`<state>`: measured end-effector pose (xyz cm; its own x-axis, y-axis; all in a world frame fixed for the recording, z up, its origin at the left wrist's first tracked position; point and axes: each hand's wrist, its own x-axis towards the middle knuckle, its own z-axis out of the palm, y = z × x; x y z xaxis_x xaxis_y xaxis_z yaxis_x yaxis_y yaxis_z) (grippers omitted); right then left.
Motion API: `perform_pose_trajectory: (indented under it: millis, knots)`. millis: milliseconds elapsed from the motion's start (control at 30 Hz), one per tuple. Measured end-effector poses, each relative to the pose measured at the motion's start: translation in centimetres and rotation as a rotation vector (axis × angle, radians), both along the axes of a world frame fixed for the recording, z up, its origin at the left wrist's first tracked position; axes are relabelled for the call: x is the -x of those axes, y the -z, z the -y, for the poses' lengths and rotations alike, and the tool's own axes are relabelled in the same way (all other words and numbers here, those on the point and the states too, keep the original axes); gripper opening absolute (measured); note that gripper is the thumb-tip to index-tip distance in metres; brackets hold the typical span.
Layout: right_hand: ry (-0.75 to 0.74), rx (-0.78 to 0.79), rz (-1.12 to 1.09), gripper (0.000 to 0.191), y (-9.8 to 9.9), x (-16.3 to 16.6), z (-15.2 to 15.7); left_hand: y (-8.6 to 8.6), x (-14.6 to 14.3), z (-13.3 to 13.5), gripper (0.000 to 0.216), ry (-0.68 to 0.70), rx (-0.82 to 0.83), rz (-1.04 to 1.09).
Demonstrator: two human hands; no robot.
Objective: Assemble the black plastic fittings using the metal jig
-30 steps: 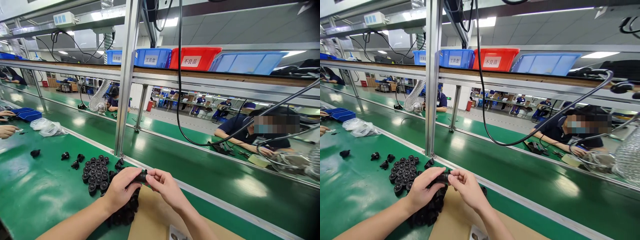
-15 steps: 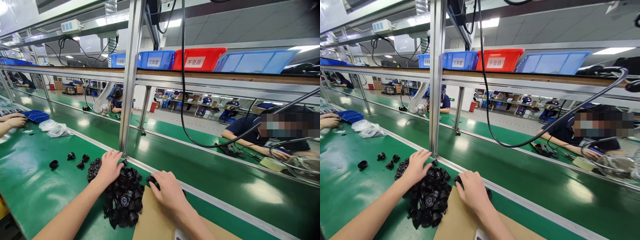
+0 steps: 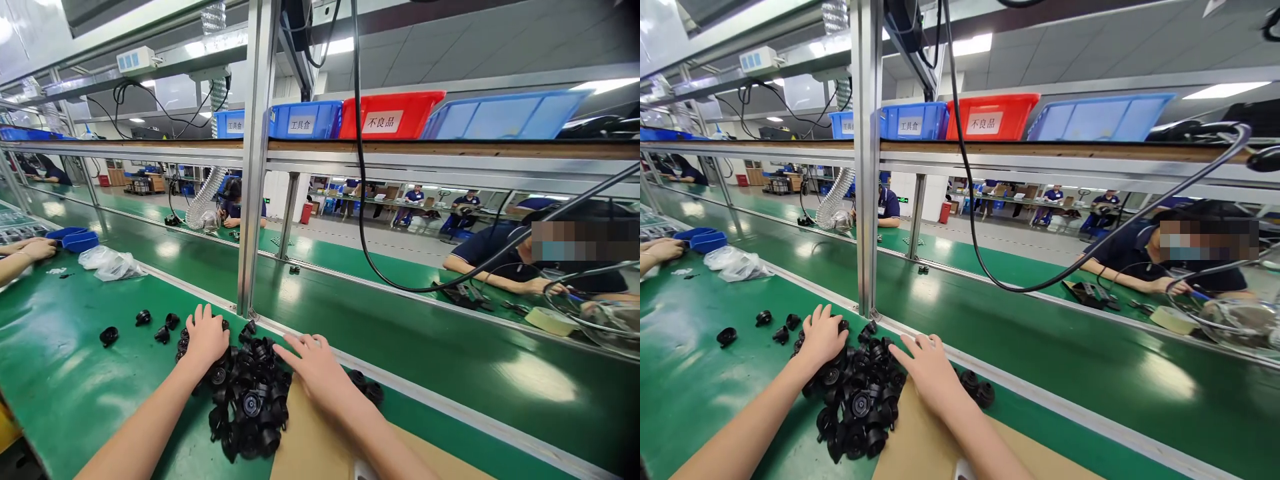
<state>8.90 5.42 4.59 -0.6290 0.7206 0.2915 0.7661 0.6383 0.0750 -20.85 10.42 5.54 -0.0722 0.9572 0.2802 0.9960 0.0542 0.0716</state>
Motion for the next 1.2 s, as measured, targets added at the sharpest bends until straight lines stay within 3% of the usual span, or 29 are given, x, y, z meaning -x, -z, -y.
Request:
perform_pose_trajectory:
  millis: [233, 400, 567, 667, 767, 933, 1033, 1200]
  knots:
    - [0.163, 0.068, -0.142, 0.022, 1.4, -0.3, -0.6, 0.5, -0.2, -0.2, 0.030, -0.013, -0.019, 0.027]
    - [0.170, 0.101, -0.190, 0.030, 1.5, -0.5, -0.7, 0.5, -0.3, -0.3, 0.026, -0.020, -0.028, 0.101]
    - [0.155, 0.174, -0.283, 0.017, 1.7, -0.6, -0.7, -0.1, 0.0, -0.3, 0.012, 0.034, -0.085, 0.223]
    - [0.174, 0.204, -0.436, 0.018, 0.8, -0.6, -0.5, -1.1, -0.2, -0.1, 0.011, 0.162, -0.149, 0.340]
    - [0.180, 0.263, -0.649, 0.024, -1.0, -0.3, 0.1, -2.3, -1.6, 1.2, 0.017, 0.382, -0.166, 0.488]
    - [-0.009, 0.687, -1.253, 0.050, -3.0, 0.6, 1.8, -2.6, -6.1, 5.4, 0.019, 0.698, -0.102, 0.690]
    - [-0.028, 0.772, -1.314, 0.052, -3.1, 0.8, 2.5, -1.7, -7.9, 6.9, 0.024, 0.760, -0.112, 0.916]
    - [0.011, 0.694, -1.219, 0.046, -3.5, 0.6, 3.0, -1.2, -8.3, 7.3, 0.027, 0.749, -0.143, 1.055]
